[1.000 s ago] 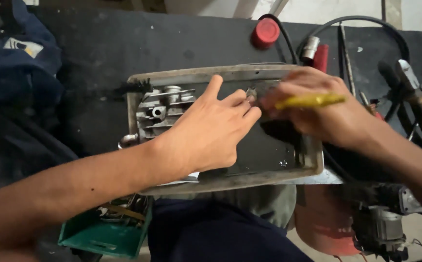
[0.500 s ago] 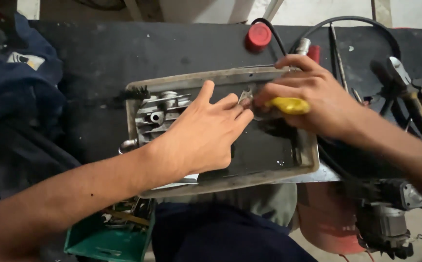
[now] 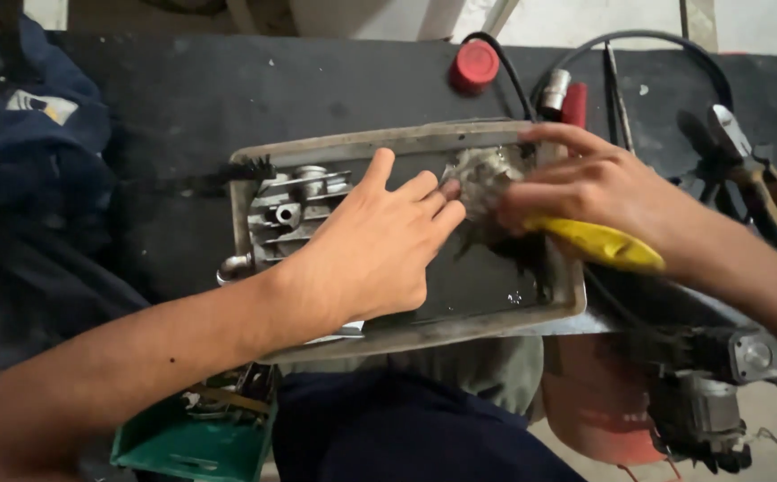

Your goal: Cleaning various metal engine components using a brush and solvent in a metal tray on a workbench.

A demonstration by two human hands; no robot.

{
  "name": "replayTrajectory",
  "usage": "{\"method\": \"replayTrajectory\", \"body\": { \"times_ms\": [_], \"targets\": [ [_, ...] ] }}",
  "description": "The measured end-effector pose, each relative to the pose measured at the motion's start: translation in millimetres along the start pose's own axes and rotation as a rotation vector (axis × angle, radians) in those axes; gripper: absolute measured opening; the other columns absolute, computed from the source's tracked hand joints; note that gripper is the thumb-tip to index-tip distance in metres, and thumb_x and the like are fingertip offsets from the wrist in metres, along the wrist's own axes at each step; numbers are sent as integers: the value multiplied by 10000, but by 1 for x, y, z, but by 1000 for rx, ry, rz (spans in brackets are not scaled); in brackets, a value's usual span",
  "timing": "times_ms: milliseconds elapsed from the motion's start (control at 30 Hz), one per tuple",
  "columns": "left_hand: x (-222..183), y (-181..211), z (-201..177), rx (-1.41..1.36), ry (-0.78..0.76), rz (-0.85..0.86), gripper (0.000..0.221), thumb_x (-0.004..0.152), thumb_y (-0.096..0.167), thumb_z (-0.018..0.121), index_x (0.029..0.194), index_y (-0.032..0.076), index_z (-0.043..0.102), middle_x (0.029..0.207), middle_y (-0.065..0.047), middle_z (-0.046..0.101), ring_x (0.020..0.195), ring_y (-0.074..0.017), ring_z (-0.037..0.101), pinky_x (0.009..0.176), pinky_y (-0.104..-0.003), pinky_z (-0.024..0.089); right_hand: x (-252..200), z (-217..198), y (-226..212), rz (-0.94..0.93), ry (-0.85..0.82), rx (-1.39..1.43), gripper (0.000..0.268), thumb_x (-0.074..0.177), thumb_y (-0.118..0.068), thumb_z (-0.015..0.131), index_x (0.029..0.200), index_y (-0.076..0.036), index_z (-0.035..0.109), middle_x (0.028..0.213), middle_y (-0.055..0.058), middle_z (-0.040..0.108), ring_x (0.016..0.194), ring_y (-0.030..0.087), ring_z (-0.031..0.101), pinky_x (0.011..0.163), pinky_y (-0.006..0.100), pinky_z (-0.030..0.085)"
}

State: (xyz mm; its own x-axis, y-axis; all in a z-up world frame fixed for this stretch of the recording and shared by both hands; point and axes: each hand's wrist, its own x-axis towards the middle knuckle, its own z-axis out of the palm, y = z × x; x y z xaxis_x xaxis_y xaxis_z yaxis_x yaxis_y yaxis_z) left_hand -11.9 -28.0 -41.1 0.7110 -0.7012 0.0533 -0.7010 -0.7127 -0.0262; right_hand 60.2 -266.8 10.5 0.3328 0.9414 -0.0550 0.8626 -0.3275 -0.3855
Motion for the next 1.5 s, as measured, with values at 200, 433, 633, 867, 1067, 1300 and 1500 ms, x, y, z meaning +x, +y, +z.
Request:
{"method": "replayTrajectory", "body": {
  "times_ms": [200, 433, 633, 867, 1067, 1300, 1500],
  "targets": [
    [5, 1, -10, 61, -106, 50, 319, 841, 216, 485, 1087, 124, 666, 1001, 19, 696, 1005, -197, 561, 1013, -518, 351, 12, 17, 22, -41, 178, -245, 217, 933, -350, 716, 1042, -166, 682, 1218, 5, 765, 1220, 305, 684, 1211, 511, 392],
    [17, -2, -22, -25, -288, 45, 273, 857, 202, 465, 1045, 103, 638, 966, -66, 723, 1110, -225, 552, 1078, -543, 259, -1, 1, 11, -115, 63, 23, 176, 887, 19, 683, 857, -141, 750, 1039, 37, 820, 888, 160, 813, 1268, 594, 325],
    [24, -5, -27, -20, -283, 40, 235, 866, 222, 476, 976, 134, 665, 885, -29, 730, 1047, -216, 583, 1032, -508, 299, 5, 4, 1, -112, 111, 121, 275, 1032, -254, 475, 929, -101, 679, 1085, 125, 788, 1059, 287, 764, 1251, 636, 321],
    [29, -1, -24, -31, -264, 37, 177, 829, 199, 506, 880, 151, 669, 794, -3, 712, 1010, -210, 575, 1036, -487, 306, 7, -3, -3, -58, 110, 74, 267, 892, 108, 589, 996, -91, 733, 995, 66, 815, 1059, 306, 756, 1224, 613, 393],
    [32, 0, -23, 27, -306, 53, 222, 889, 246, 477, 925, 162, 679, 838, 7, 744, 1068, -201, 559, 1006, -468, 329, 5, 4, 5, -40, 148, 19, 341, 819, 139, 580, 994, -133, 687, 1119, 23, 781, 1130, 302, 621, 1212, 629, 368],
    [30, 2, -17, 41, -261, 72, 199, 889, 245, 516, 924, 157, 691, 833, -9, 754, 1031, -199, 581, 962, -452, 356, 5, 10, 7, -34, 226, 97, 265, 902, 168, 640, 857, -88, 694, 990, 62, 829, 955, 199, 819, 1348, 536, 143],
    [27, 3, -15, 121, -231, 91, 189, 906, 268, 506, 906, 175, 670, 819, -9, 742, 1022, -192, 576, 933, -428, 359, 2, 10, 16, 51, 204, -27, 531, 730, 195, 610, 1147, -126, 680, 1076, -50, 782, 1050, 151, 748, 1343, 554, 96]
  ]
}}
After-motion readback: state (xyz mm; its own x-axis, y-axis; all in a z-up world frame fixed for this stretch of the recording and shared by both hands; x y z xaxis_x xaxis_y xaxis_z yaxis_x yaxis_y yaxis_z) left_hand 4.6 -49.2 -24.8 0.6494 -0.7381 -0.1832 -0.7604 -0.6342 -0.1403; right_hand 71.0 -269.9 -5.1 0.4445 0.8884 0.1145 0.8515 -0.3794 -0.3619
